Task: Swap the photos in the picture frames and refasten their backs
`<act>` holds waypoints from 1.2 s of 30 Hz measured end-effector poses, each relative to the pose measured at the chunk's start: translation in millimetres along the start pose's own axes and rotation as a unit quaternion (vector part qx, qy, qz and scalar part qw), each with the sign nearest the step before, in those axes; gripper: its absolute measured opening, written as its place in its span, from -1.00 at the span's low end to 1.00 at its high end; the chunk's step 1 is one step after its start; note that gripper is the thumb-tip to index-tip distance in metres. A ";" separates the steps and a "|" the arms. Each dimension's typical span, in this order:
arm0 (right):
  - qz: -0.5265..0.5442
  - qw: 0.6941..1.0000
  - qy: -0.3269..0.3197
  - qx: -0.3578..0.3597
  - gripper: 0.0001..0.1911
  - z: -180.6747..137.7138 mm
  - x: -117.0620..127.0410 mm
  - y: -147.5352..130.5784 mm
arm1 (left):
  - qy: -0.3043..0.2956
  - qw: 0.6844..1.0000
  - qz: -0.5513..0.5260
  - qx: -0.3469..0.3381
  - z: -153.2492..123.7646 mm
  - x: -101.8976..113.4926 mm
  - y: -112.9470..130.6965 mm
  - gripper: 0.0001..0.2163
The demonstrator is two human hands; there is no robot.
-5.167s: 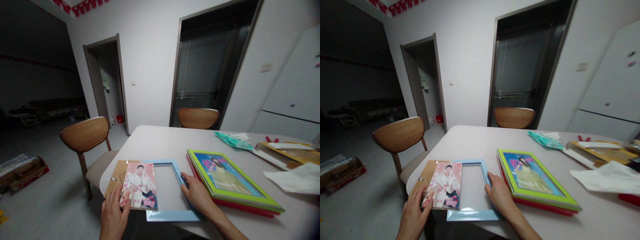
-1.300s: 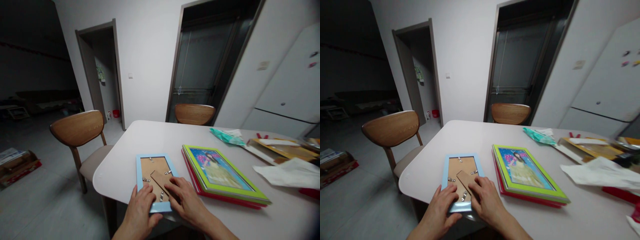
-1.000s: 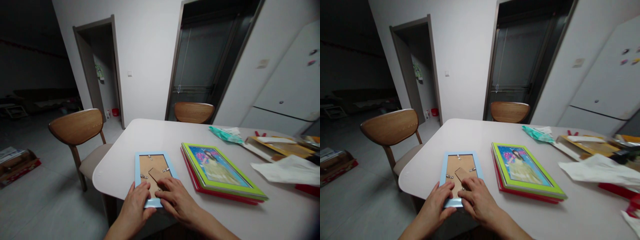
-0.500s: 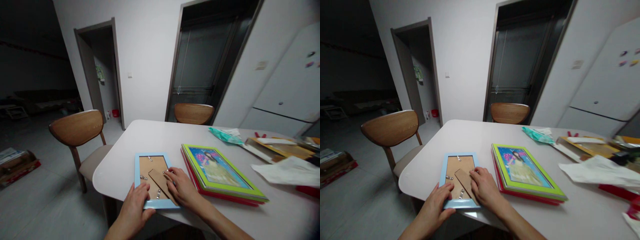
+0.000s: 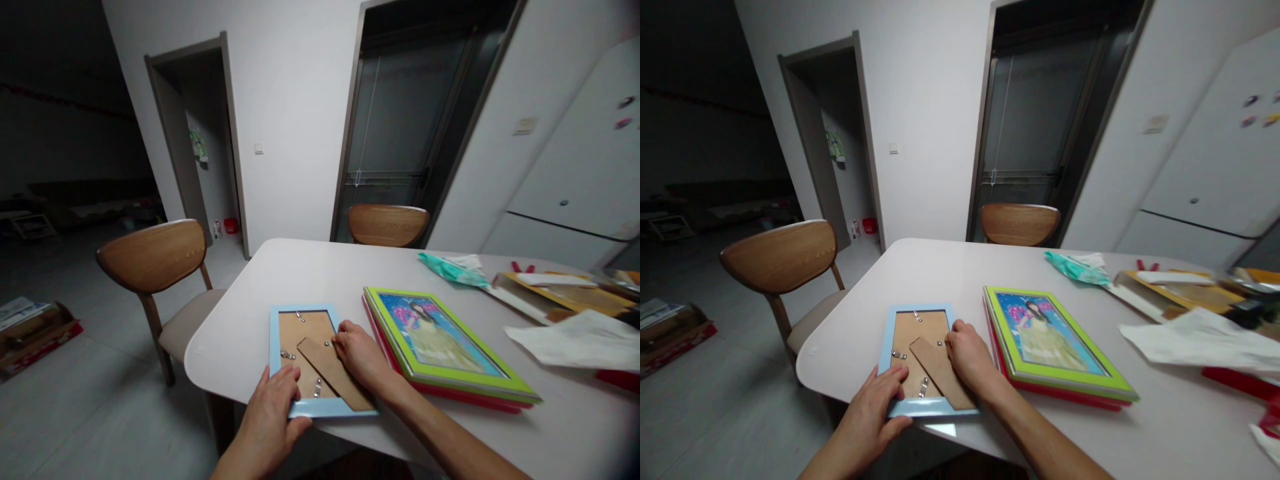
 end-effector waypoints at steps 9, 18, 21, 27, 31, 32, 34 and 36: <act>0.021 0.999 0.009 0.040 -0.70 -11.4 7.1 -5.1 | 0.001 1.000 -0.006 -0.002 -1.4 -0.4 0.0 -0.50; 0.068 0.987 -0.002 0.148 -0.74 -5.1 5.7 -83.7 | 0.007 1.000 -0.009 -0.008 -4.1 -2.2 -1.7 -0.51; 0.038 0.986 -0.016 0.165 -0.76 1.2 0.0 -95.6 | 0.009 1.000 -0.012 -0.010 -5.0 -1.0 0.1 -0.53; 0.005 0.976 -0.045 0.214 -0.75 0.5 -7.0 -96.2 | 0.013 1.000 -0.024 -0.007 -4.7 0.4 -2.0 -0.50; 0.039 0.988 -0.029 0.149 -0.77 6.6 -6.1 -90.1 | 0.019 0.999 -0.038 -0.012 -4.6 2.1 -0.3 -0.57; 0.047 0.990 -0.023 0.129 -0.77 8.9 -5.8 -89.3 | 0.020 0.999 -0.041 -0.013 -4.8 2.4 0.2 -0.61; 0.054 0.993 -0.013 0.099 -0.79 12.9 -5.4 -89.3 | 0.021 0.999 -0.044 -0.017 -5.3 2.3 0.7 -0.68; 0.052 0.995 -0.012 0.083 -0.79 15.3 -5.4 -90.3 | 0.021 0.999 -0.046 -0.016 -5.6 1.9 0.2 -0.67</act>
Point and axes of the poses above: each hand's wrist, its own z-axis towards the middle knuckle, its own x-axis out of the back of the hand, y = z × x, the point moved 8 cm from there along z, towards the middle knuckle, and after that the axes turned 10 degrees about -z, right-handed, at the moved point
